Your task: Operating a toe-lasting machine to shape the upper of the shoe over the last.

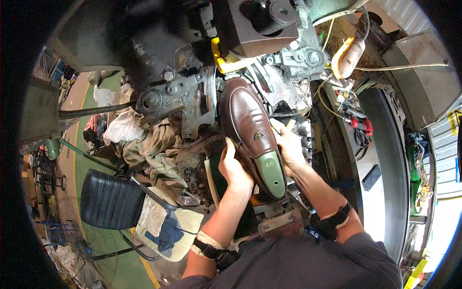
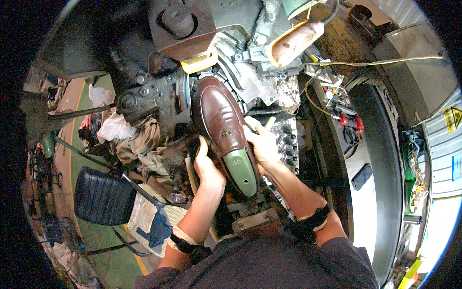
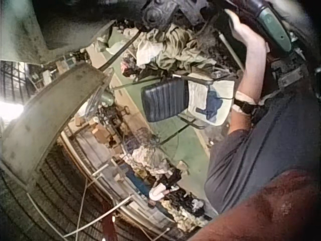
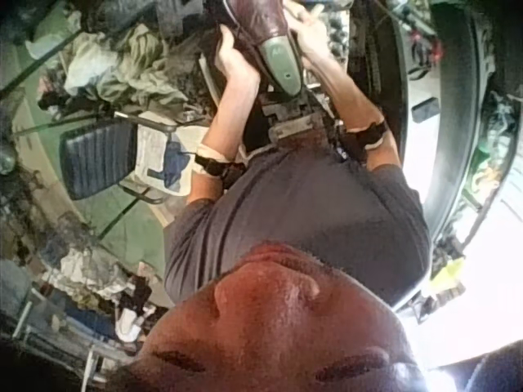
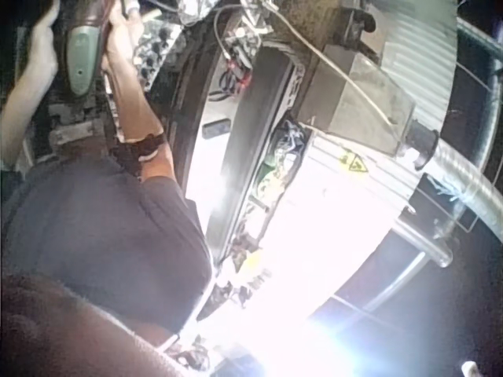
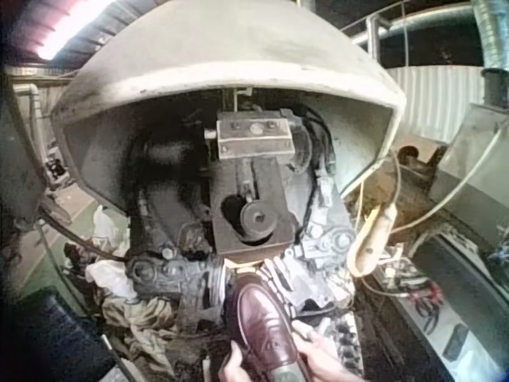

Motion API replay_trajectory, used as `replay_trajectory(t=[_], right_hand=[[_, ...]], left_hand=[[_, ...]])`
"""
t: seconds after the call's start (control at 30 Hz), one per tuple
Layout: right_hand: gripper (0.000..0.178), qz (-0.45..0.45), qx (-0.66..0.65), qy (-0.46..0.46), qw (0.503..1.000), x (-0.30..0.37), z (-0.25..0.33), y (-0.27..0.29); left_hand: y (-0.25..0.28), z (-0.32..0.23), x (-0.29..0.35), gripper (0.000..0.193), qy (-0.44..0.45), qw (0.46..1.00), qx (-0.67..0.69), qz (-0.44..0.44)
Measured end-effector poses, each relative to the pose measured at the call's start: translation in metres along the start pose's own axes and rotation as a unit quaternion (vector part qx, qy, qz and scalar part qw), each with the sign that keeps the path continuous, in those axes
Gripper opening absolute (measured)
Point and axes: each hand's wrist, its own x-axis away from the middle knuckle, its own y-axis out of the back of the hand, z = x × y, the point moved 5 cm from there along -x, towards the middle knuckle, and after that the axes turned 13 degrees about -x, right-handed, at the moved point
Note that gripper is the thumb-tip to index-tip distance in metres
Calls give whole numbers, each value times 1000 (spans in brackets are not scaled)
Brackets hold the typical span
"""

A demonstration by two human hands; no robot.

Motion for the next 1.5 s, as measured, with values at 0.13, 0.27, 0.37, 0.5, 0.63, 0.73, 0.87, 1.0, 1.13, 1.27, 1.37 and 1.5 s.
replay_trajectory(t=[0.13, 0.27, 0.37, 0.5, 0.63, 0.73, 0.87, 1.0, 1.13, 1.27, 1.37, 1.5], right_hand=[[42, -6, 8, 8, 1000, -2, 0, -2], [41, -10, -9, 4, 1000, -4, 0, -6], [41, -18, -2, 2, 1000, -1, 3, -6], [43, -21, -22, -25, 999, -2, 1, -3], [42, -33, -4, -17, 999, -12, -3, 7], [42, -27, 17, 5, 999, -20, -8, 12], [41, -22, 23, 55, 998, -26, -8, 10], [40, -29, -33, 39, 998, -25, -10, 8], [32, -13, -164, -44, 985, -20, -17, 10], [29, 1, -165, -55, 985, -18, -13, 9], [26, 32, -139, -65, 988, -14, -8, -1], [43, 2, 5, -124, 992, 7, -5, 0]], left_hand=[[-4, -6, 1, 40, -2, 1000, 1, 15], [-10, -13, 3, 40, 10, 1000, -8, -16], [-16, -16, 9, 42, 21, 1000, -8, 4], [-15, -14, 10, 40, 41, 999, 8, 3], [-12, -7, -3, 38, 22, 999, 25, 0], [-5, -5, -13, 37, -31, 999, 1, -30], [-2, -3, -18, 35, -90, 994, -27, -57], [-2, -5, -20, 32, -108, 990, -51, -75], [-2, -3, -23, 32, -80, 996, -12, -30], [1, -2, -25, 36, -29, 999, -7, -26], [-3, -10, -16, 38, -22, 999, -21, 9], [-2, -16, 14, 51, 5, 987, -160, -36]])
